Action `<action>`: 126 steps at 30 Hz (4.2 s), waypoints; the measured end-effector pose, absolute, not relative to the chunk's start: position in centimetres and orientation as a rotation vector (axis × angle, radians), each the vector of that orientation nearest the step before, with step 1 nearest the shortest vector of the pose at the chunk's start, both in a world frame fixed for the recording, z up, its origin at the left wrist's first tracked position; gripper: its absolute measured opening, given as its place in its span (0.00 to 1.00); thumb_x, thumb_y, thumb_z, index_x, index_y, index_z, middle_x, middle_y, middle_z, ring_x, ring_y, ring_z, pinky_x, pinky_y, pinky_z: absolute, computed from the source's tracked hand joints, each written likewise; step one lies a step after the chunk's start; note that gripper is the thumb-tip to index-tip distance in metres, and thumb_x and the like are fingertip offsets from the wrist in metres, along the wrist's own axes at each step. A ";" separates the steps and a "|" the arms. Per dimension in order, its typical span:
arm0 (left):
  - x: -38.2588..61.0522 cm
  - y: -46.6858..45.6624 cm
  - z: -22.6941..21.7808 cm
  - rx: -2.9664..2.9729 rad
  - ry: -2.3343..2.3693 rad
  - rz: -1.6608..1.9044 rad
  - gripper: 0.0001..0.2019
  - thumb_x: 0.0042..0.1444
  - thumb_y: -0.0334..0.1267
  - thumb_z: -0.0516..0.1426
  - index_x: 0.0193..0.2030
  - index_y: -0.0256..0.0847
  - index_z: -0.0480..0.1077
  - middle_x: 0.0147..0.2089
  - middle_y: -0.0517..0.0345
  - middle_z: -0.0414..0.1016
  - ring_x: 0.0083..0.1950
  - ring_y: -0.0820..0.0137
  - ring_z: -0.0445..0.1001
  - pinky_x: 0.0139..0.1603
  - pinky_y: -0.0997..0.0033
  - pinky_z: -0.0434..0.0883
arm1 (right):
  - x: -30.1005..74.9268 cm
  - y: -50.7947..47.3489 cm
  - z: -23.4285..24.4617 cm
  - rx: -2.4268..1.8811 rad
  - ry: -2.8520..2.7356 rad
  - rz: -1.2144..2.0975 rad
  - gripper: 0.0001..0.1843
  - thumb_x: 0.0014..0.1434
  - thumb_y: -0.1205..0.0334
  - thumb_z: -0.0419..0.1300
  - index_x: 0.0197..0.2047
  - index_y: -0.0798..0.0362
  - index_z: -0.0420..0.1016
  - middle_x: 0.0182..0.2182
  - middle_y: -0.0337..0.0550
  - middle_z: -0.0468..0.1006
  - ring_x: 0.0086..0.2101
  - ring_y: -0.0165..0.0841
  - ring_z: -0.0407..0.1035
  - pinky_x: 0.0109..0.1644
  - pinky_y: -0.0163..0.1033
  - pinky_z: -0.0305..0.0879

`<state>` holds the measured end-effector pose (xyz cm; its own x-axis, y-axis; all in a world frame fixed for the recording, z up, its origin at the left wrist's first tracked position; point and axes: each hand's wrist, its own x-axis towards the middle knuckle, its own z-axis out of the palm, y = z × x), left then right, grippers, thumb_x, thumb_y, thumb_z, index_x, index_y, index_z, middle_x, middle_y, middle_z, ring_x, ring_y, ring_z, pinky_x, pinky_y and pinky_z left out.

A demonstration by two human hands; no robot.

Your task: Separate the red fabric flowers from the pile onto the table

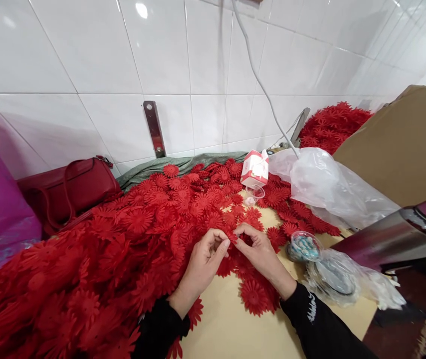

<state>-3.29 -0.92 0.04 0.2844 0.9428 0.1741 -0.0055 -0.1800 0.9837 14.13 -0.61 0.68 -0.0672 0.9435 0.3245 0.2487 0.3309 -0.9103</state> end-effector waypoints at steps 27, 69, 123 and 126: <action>-3.7 -0.5 -0.2 1.468 0.903 1.412 0.07 0.67 0.42 0.56 0.44 0.41 0.70 0.46 0.53 0.75 0.49 0.66 0.74 0.57 0.64 0.70 | 15.8 -0.2 1.6 -1.069 -1.341 1.041 0.16 0.69 0.48 0.55 0.52 0.47 0.75 0.42 0.42 0.76 0.40 0.35 0.70 0.47 0.40 0.69; -3.2 -0.1 -0.2 1.290 0.873 1.114 0.16 0.57 0.50 0.66 0.43 0.39 0.79 0.43 0.53 0.83 0.40 0.68 0.79 0.50 0.66 0.74 | 14.2 -0.7 0.5 -1.089 -1.652 0.560 0.04 0.67 0.63 0.61 0.39 0.48 0.76 0.41 0.45 0.77 0.45 0.37 0.73 0.53 0.46 0.69; -3.4 -0.3 0.4 1.267 1.050 1.278 0.20 0.54 0.49 0.67 0.26 0.40 0.65 0.28 0.65 0.63 0.32 0.74 0.59 0.37 0.73 0.61 | 11.9 -2.8 1.0 -1.103 -1.636 0.449 0.14 0.65 0.64 0.64 0.54 0.43 0.74 0.52 0.48 0.71 0.53 0.41 0.69 0.57 0.51 0.72; -3.5 -0.2 0.3 1.271 1.032 1.265 0.23 0.55 0.50 0.67 0.24 0.40 0.61 0.27 0.66 0.59 0.31 0.75 0.57 0.35 0.73 0.60 | 12.3 -2.5 1.1 -1.093 -1.626 0.532 0.11 0.64 0.62 0.67 0.50 0.44 0.78 0.49 0.46 0.73 0.51 0.39 0.71 0.58 0.49 0.70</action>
<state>-3.51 -0.25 0.34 0.0799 0.9899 0.1168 -0.0843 -0.1100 0.9903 12.28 -2.53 1.08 -0.0252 0.8572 0.5143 0.3879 0.4825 -0.7853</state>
